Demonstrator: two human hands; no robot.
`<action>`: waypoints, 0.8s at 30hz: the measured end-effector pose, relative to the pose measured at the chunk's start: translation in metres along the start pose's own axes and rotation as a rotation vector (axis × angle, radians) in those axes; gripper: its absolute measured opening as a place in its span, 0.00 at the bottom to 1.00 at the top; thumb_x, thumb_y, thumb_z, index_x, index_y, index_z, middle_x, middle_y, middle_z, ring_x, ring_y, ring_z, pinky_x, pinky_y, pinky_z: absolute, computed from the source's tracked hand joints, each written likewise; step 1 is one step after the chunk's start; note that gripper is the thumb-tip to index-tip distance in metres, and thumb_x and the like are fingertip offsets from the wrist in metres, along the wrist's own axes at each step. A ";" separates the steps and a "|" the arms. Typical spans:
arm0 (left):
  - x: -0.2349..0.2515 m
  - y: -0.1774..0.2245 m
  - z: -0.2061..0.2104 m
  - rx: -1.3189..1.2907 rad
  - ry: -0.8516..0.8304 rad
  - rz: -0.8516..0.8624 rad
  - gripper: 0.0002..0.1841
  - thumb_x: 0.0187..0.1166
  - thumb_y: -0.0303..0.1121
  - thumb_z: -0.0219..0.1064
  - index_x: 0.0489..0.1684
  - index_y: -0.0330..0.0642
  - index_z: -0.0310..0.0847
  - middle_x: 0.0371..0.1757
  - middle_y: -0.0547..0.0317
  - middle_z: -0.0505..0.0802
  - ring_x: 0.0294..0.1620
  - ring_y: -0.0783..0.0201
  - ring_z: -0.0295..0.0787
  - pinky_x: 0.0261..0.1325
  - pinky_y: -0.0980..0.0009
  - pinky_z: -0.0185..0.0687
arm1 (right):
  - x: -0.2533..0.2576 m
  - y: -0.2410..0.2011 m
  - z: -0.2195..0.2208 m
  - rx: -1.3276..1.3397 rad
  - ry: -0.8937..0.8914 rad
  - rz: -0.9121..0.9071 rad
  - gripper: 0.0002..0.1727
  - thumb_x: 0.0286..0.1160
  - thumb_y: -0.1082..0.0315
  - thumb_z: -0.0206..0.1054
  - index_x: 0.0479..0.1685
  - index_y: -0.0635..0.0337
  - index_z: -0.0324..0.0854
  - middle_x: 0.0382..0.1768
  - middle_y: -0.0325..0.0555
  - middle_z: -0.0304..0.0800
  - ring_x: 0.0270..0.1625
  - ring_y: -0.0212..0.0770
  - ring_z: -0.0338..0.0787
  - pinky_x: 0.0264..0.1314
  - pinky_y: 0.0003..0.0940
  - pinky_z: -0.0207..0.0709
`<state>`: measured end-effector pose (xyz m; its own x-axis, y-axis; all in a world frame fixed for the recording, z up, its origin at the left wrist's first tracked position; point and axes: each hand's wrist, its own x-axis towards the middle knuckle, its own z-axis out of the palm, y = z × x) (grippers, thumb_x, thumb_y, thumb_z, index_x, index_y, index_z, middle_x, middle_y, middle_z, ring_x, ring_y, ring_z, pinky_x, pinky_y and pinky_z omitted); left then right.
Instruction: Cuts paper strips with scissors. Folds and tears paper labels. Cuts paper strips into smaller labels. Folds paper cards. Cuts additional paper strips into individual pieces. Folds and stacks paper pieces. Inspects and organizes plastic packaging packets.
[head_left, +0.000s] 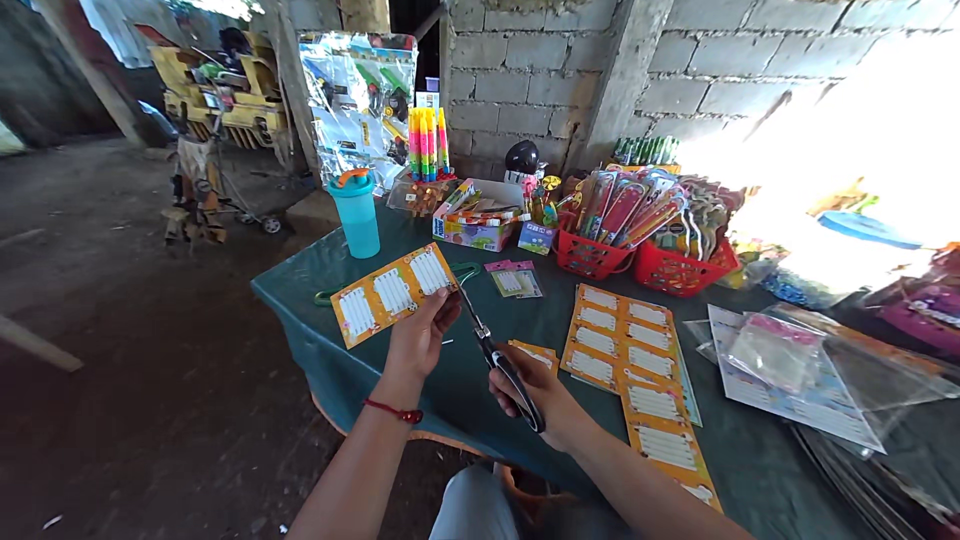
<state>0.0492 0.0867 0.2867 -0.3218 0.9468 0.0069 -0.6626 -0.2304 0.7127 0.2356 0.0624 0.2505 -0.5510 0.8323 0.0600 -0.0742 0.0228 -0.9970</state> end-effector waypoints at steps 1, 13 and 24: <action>0.000 0.000 0.000 0.001 -0.002 0.001 0.05 0.86 0.19 0.57 0.50 0.32 0.77 0.39 0.48 0.95 0.38 0.62 0.97 0.47 0.72 0.93 | 0.000 0.000 0.000 -0.002 -0.002 -0.002 0.29 0.79 0.59 0.66 0.76 0.62 0.68 0.33 0.30 0.81 0.29 0.23 0.83 0.32 0.17 0.79; 0.000 -0.002 0.001 0.024 -0.026 -0.008 0.06 0.86 0.19 0.56 0.52 0.32 0.77 0.42 0.48 0.95 0.39 0.62 0.96 0.47 0.72 0.92 | -0.001 -0.001 0.002 0.026 0.023 0.010 0.32 0.77 0.57 0.66 0.78 0.63 0.66 0.34 0.30 0.82 0.30 0.24 0.83 0.33 0.17 0.79; 0.000 -0.001 -0.001 0.021 -0.040 -0.002 0.06 0.86 0.18 0.56 0.53 0.31 0.77 0.42 0.47 0.95 0.39 0.62 0.96 0.48 0.72 0.92 | -0.001 0.001 0.002 0.042 0.012 -0.001 0.33 0.76 0.56 0.67 0.78 0.63 0.66 0.34 0.30 0.82 0.30 0.23 0.83 0.33 0.16 0.78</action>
<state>0.0492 0.0864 0.2852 -0.2931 0.9555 0.0334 -0.6483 -0.2243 0.7276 0.2346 0.0610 0.2497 -0.5412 0.8387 0.0606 -0.1098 0.0010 -0.9940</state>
